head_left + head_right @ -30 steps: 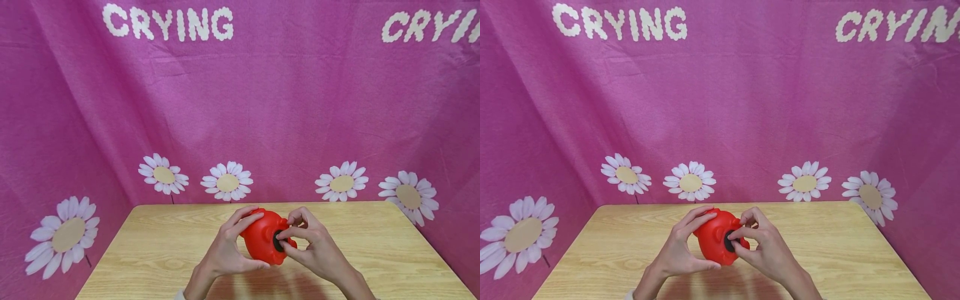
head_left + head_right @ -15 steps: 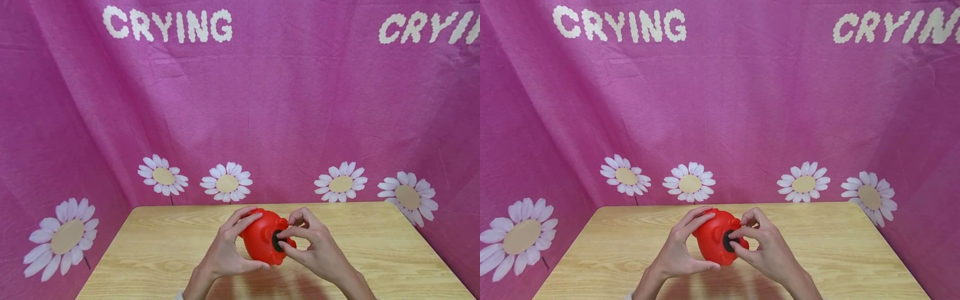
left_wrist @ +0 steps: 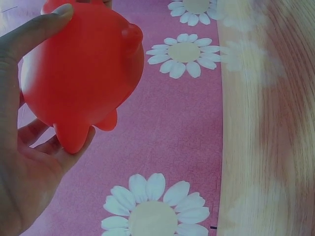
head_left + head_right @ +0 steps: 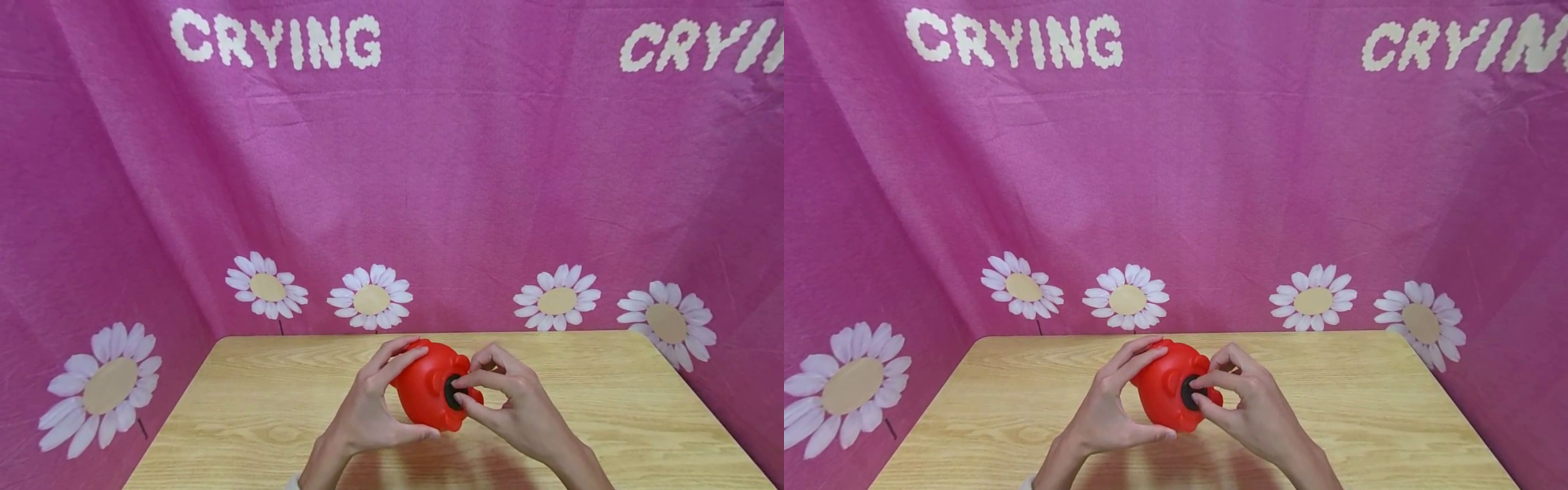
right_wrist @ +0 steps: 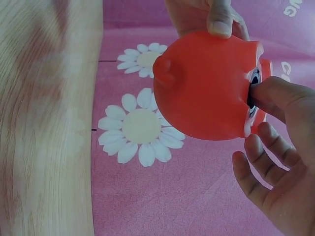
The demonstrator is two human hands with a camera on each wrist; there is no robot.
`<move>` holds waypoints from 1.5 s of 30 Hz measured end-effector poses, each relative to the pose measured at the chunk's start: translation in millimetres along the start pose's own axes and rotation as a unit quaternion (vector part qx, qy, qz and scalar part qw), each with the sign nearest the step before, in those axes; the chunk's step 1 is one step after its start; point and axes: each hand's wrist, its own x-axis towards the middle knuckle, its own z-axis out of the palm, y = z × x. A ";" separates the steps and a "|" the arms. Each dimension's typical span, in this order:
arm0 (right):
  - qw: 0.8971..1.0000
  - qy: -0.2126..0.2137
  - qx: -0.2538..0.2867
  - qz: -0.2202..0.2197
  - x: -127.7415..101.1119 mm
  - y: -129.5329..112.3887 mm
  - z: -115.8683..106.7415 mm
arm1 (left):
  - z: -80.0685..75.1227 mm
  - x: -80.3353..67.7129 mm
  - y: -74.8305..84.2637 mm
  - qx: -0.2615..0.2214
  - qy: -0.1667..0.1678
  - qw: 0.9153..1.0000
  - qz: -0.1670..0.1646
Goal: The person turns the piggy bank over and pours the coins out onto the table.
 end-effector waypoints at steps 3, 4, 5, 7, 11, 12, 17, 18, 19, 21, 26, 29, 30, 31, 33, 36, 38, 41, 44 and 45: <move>1.000 0.000 0.006 -0.001 0.2 -0.8 0.5 | 0.0 -0.2 -0.1 0.001 0.000 1.000 -0.001; 1.000 -0.002 0.008 0.005 0.0 -1.0 0.6 | 0.1 -0.1 -0.2 0.001 0.000 1.000 -0.001; 1.000 -0.004 0.011 0.010 -0.2 -1.2 0.8 | 0.1 -0.1 -0.2 0.001 0.000 1.000 -0.001; 1.000 -0.004 0.014 0.014 -0.8 -1.1 1.7 | 0.3 0.0 -0.1 0.002 0.000 1.000 -0.001; 1.000 -0.004 0.016 0.024 -1.6 -1.1 2.6 | 0.6 0.2 0.0 -0.001 -0.001 1.000 -0.001; 1.000 -0.004 0.017 0.025 -1.5 -1.2 2.6 | 0.6 0.3 -0.1 -0.003 -0.001 1.000 -0.001; 0.999 -0.005 0.018 0.031 -0.8 -1.8 2.5 | 0.8 0.7 -0.4 -0.007 -0.003 1.000 0.000; 0.999 -0.005 0.018 0.029 -0.8 -1.7 2.7 | 0.8 0.7 -0.5 -0.007 -0.004 1.000 0.001; 1.000 -0.002 0.018 0.023 -0.8 -1.4 3.0 | 0.9 0.7 -0.6 -0.007 -0.004 1.000 0.001; 1.000 0.000 0.019 0.017 -0.8 -1.4 3.5 | 1.3 0.7 -0.8 -0.009 -0.004 1.000 0.003; 1.000 0.001 0.014 0.028 -1.1 -3.0 4.6 | 2.7 0.4 -1.5 -0.013 -0.004 1.000 0.008; 0.999 0.004 0.010 0.036 -1.1 -4.3 5.4 | 3.3 0.3 -1.7 -0.013 -0.004 1.000 0.009; 0.999 0.007 0.010 0.032 -0.9 -4.7 6.0 | 3.3 0.4 -1.8 -0.013 -0.004 1.000 0.009; 0.999 0.010 0.010 0.029 -0.6 -4.9 6.5 | 3.2 0.4 -1.8 -0.013 -0.004 1.000 0.008; 1.000 0.018 0.010 0.020 -0.4 -4.8 7.6 | 2.9 0.4 -1.8 -0.013 -0.003 1.000 0.006; 1.000 0.026 0.011 0.013 0.0 -5.0 9.0 | 2.5 0.6 -1.6 -0.012 -0.002 1.000 0.005; 0.999 0.028 0.015 0.013 0.0 -5.3 9.7 | 2.3 0.9 -1.5 -0.012 -0.002 1.000 0.006; 0.999 0.029 0.020 0.017 0.1 -5.9 10.2 | 2.0 1.3 -1.5 -0.011 -0.001 1.000 0.011; 0.999 0.029 0.022 0.020 0.3 -6.3 10.4 | 1.6 1.5 -1.4 -0.011 0.000 1.000 0.016; 0.999 0.029 0.021 0.020 0.2 -6.2 10.6 | 1.5 1.5 -1.3 -0.012 0.000 1.000 0.016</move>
